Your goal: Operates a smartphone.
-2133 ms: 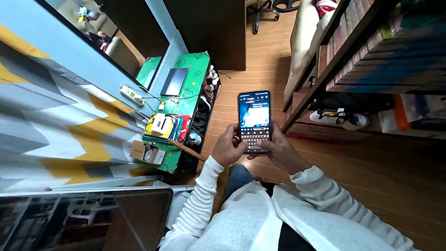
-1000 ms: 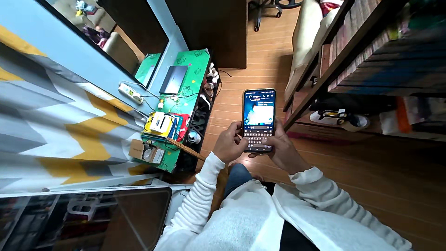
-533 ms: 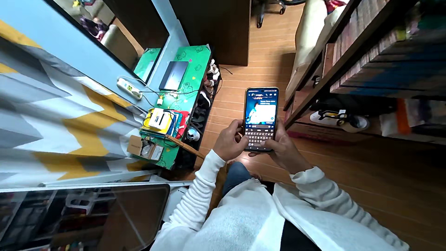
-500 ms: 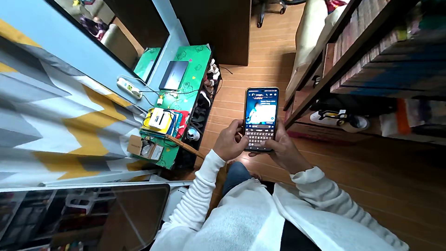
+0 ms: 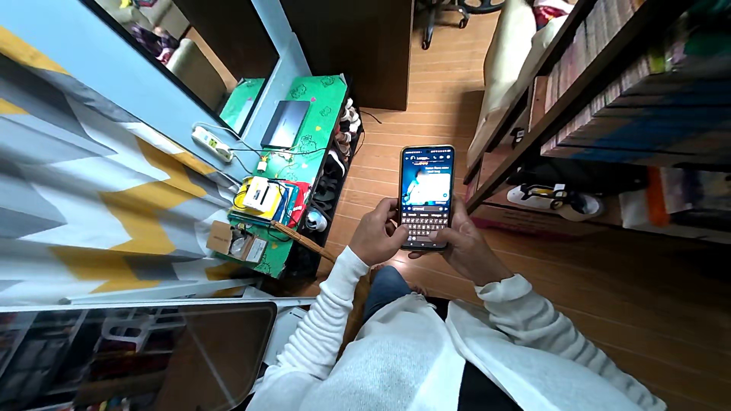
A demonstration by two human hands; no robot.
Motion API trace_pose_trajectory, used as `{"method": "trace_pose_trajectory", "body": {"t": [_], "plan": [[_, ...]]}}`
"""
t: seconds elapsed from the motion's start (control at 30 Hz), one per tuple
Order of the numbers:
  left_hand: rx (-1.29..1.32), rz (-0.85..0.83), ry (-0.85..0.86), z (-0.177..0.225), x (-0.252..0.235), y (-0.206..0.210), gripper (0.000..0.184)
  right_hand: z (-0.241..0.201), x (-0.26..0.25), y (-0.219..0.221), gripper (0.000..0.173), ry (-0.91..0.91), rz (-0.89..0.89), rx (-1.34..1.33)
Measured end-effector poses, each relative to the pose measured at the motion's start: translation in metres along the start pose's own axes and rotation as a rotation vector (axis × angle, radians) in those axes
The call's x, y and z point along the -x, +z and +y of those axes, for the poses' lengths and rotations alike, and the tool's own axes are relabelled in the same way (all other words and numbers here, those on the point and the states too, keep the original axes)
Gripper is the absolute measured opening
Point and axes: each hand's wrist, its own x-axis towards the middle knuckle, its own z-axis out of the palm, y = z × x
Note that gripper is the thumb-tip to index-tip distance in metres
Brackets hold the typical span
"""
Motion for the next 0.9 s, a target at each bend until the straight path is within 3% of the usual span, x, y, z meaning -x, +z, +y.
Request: {"method": "trace_pose_trajectory", "body": {"t": [0.9], "plan": [[0.004, 0.012, -0.002, -0.0027, 0.007, -0.0046, 0.041, 0.0017, -0.0003, 0.0035, 0.074, 0.029, -0.061, -0.045]]}}
